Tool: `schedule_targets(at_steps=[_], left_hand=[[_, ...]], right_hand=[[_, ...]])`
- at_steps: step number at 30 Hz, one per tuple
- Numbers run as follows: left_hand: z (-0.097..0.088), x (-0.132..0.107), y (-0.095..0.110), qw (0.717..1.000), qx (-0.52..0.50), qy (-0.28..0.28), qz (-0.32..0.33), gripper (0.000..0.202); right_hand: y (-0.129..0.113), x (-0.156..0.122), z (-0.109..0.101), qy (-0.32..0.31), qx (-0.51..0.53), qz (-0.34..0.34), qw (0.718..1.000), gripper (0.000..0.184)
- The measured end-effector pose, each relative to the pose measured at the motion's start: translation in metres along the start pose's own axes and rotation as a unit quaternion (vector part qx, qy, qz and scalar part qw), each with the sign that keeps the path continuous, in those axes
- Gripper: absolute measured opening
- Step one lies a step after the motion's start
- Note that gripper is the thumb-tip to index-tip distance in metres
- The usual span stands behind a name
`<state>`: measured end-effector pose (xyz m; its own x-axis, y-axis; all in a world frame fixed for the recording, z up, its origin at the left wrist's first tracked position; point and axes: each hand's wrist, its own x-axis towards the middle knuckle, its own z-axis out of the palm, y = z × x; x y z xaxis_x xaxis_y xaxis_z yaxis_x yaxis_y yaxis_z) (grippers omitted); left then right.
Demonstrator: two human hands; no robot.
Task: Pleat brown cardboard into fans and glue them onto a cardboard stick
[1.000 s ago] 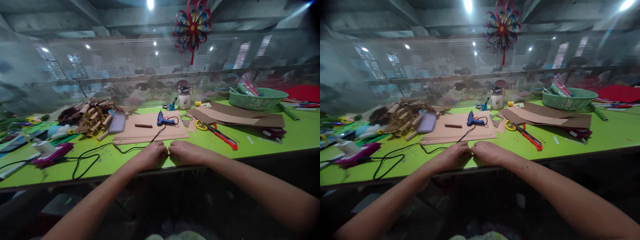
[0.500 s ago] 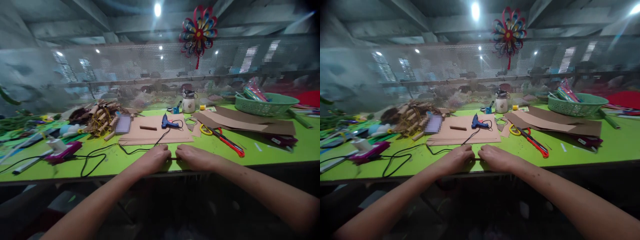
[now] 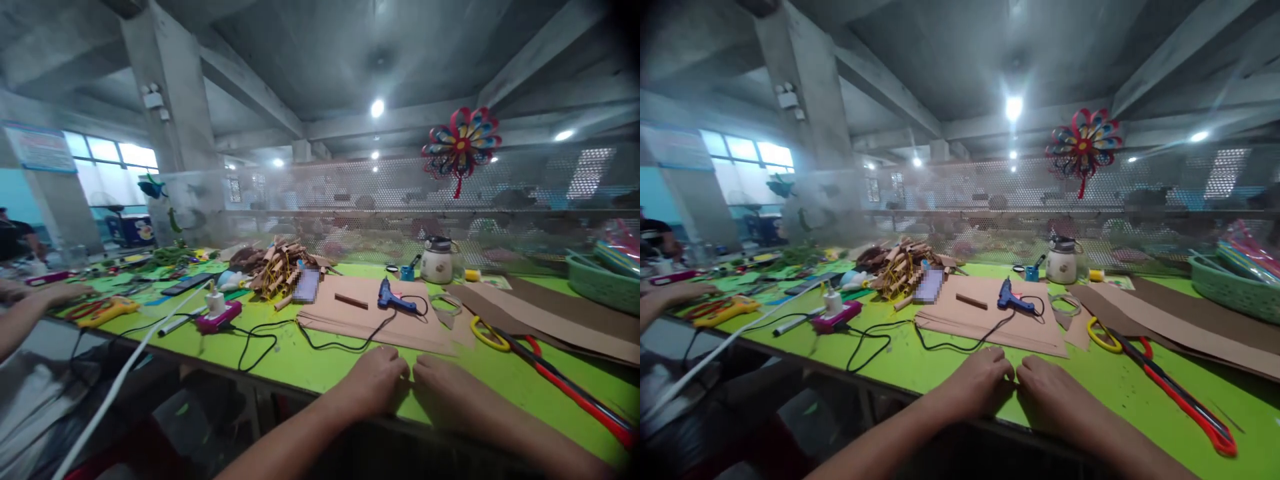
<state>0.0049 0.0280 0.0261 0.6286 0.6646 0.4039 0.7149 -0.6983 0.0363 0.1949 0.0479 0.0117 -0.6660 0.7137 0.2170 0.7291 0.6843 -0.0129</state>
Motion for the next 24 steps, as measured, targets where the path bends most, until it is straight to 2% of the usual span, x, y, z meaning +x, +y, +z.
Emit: schedule_targets(at_steps=[3,8,13,16,21,24], left_hand=[[0.002,0.000,-0.002,1.000,-0.003,-0.006,0.007,0.014],[0.002,0.001,-0.002,1.000,0.002,-0.017,0.019,0.013],[-0.007,0.004,0.000,0.998,0.015,-0.065,0.020,0.010],[-0.015,0.009,0.000,0.996,0.020,-0.085,0.031,0.008],[-0.022,0.012,-0.002,0.994,-0.014,-0.099,0.034,0.008],[-0.024,0.013,-0.003,0.994,-0.023,-0.103,0.035,0.010]], right_hand=[[0.000,-0.002,0.002,0.026,0.001,-0.009,1.000,0.016],[0.014,-0.007,0.019,0.085,-0.007,-0.065,0.994,0.014],[0.016,-0.012,0.022,0.105,-0.023,-0.094,0.990,0.017],[0.012,-0.013,0.017,0.079,-0.029,-0.061,0.995,0.017],[0.013,-0.011,0.011,-0.006,-0.023,-0.003,1.000,0.014],[0.012,-0.008,0.002,-0.042,0.002,0.005,0.999,0.013]])
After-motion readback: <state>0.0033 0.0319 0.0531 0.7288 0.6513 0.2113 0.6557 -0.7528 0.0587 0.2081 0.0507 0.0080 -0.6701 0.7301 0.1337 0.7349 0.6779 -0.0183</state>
